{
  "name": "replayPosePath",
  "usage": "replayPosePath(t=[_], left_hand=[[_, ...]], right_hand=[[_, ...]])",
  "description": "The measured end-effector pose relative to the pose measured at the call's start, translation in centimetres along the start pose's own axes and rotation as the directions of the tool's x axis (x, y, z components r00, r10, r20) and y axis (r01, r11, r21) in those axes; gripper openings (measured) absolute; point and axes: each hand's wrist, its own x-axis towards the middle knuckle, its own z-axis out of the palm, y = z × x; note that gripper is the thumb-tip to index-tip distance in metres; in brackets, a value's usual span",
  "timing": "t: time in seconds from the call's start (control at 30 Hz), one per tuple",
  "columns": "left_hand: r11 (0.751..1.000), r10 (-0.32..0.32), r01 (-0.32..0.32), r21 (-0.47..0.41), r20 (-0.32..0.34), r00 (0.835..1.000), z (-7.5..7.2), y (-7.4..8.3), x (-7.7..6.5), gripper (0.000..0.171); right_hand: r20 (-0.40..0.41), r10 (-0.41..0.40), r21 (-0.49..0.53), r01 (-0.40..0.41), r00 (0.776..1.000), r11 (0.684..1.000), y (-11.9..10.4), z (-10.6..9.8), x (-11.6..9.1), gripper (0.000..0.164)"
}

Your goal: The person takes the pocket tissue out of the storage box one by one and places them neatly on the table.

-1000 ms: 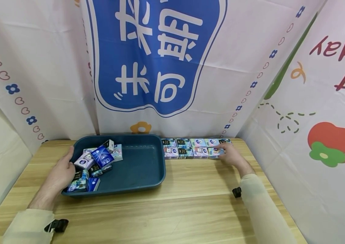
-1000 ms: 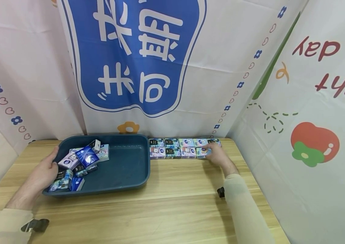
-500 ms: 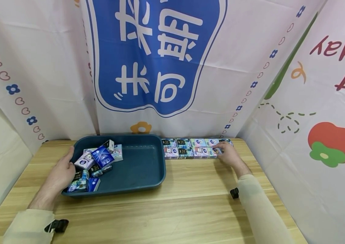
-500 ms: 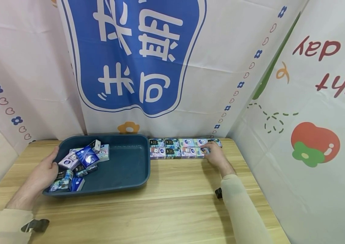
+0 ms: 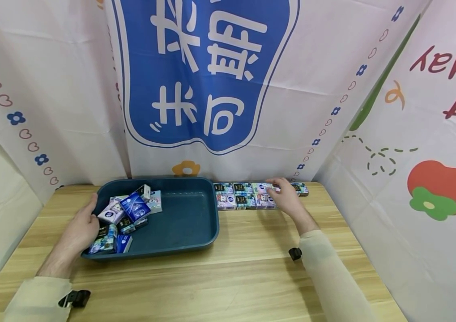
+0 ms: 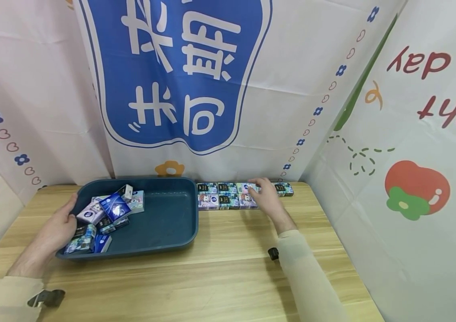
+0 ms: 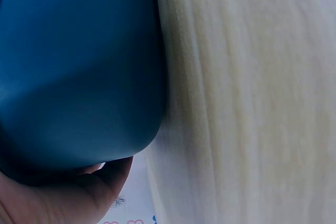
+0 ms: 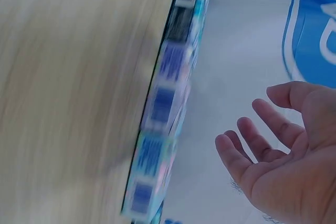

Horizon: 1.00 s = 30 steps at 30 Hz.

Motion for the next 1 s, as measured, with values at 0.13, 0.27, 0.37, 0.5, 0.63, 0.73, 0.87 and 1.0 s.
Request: replayPosePath(t=[0.13, 0.27, 0.37, 0.5, 0.63, 0.73, 0.87, 1.0], left_hand=[[1.0, 0.005, -0.005, -0.007, 0.001, 1.0, 0.0, -0.1, 0.0, 0.063], [1.0, 0.003, -0.003, -0.005, -0.001, 1.0, 0.0, -0.1, 0.0, 0.064], [1.0, 0.004, -0.004, 0.003, -0.006, 1.0, 0.0, -0.1, 0.0, 0.064], [1.0, 0.003, -0.003, 0.007, -0.011, 1.0, 0.1, -0.1, -0.1, 0.064], [1.0, 0.0, 0.0, 0.007, -0.011, 1.0, 0.1, -0.1, -0.1, 0.064], [1.0, 0.005, -0.004, 0.009, -0.012, 1.0, 0.1, 0.0, -0.1, 0.063], [1.0, 0.004, -0.004, 0.01, -0.013, 1.0, 0.1, -0.1, -0.1, 0.063], [1.0, 0.004, -0.003, 0.01, -0.013, 1.0, 0.1, -0.1, 0.0, 0.063]], right_hand=[[0.013, -0.046, 0.033, 0.045, 0.999, 0.998, -1.5, 1.4, 0.2, 0.039], [0.034, -0.082, 0.07, 0.08, 0.996, 0.994, -3.2, 2.9, 0.2, 0.037], [0.049, -0.102, 0.08, 0.098, 0.994, 0.992, -4.4, 4.0, 0.2, 0.037], [0.065, -0.116, 0.069, 0.112, 0.991, 0.991, -5.9, 5.4, 0.1, 0.037], [0.087, -0.136, 0.077, 0.129, 0.987, 0.989, -7.4, 6.6, 0.0, 0.036], [0.097, -0.163, 0.073, 0.156, 0.982, 0.985, -8.4, 7.4, -0.2, 0.037], [0.111, -0.193, 0.057, 0.188, 0.975, 0.981, -9.7, 8.4, -0.4, 0.036], [0.131, -0.228, 0.049, 0.223, 0.965, 0.974, -11.1, 9.2, -0.5, 0.034]])
